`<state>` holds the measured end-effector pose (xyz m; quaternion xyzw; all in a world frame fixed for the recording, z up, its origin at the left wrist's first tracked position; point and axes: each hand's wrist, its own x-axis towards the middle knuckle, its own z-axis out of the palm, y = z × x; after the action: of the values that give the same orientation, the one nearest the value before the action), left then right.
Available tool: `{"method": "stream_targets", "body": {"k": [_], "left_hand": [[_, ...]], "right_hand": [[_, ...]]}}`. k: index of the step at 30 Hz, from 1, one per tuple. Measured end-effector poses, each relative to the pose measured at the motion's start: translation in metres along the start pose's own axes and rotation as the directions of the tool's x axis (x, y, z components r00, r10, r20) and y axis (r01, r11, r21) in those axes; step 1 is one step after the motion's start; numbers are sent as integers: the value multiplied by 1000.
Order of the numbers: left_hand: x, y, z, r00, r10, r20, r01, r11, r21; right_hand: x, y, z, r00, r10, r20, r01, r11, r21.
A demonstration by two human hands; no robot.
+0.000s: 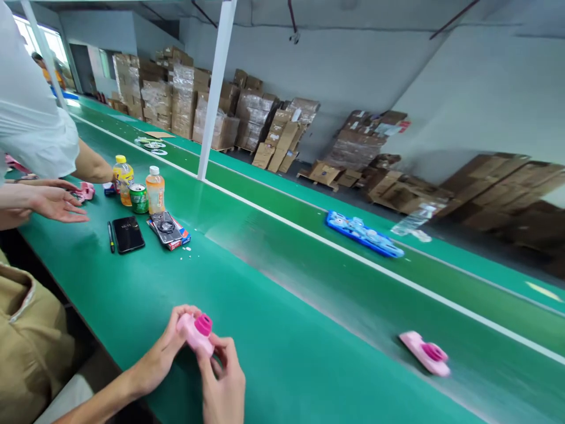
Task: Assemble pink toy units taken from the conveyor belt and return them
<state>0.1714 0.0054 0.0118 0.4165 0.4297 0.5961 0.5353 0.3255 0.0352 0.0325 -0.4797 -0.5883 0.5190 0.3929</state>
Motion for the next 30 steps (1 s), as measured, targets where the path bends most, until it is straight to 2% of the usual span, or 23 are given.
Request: {"method": "stream_targets", "body": {"k": [2,3,6,9,12,15,18,24,26,30], "left_hand": [[-8,1,-16,999,2,41,-8,987,159],[-11,2,-26,1000,-4,17,0,971,241],[-16,10,-59,981,36,-189,59,878,475],[-17,20,-85,934,139,-329,92,795,599],[-17,25,-92,915,211,-344,77,745,662],[-15,26,-84,928,245,-280,41,681,731],[-14,25,-74,949,251,-188,5,588,809],[-15,22,-71,956,268,-123,-27,495,869],[-16,19,-72,952,283,-116,-32,470,882],[-15,14,-72,930,344,-126,-21,392,920]], "right_hand": [[26,1,-21,999,-41,2,41,993,-115],[46,1,-32,996,-82,-36,73,975,-212],[127,-1,-66,954,-226,-198,90,844,-529],[205,-1,-92,909,-270,-318,5,770,-638],[250,4,-106,901,-268,-341,-50,717,-695],[265,15,-113,912,-269,-309,-62,655,-753],[267,27,-115,902,-309,-303,-59,605,-794],[259,40,-108,803,-515,-302,-1,505,-863],[257,42,-108,787,-548,-283,13,474,-881],[260,47,-111,830,-496,-255,-11,442,-897]]}}
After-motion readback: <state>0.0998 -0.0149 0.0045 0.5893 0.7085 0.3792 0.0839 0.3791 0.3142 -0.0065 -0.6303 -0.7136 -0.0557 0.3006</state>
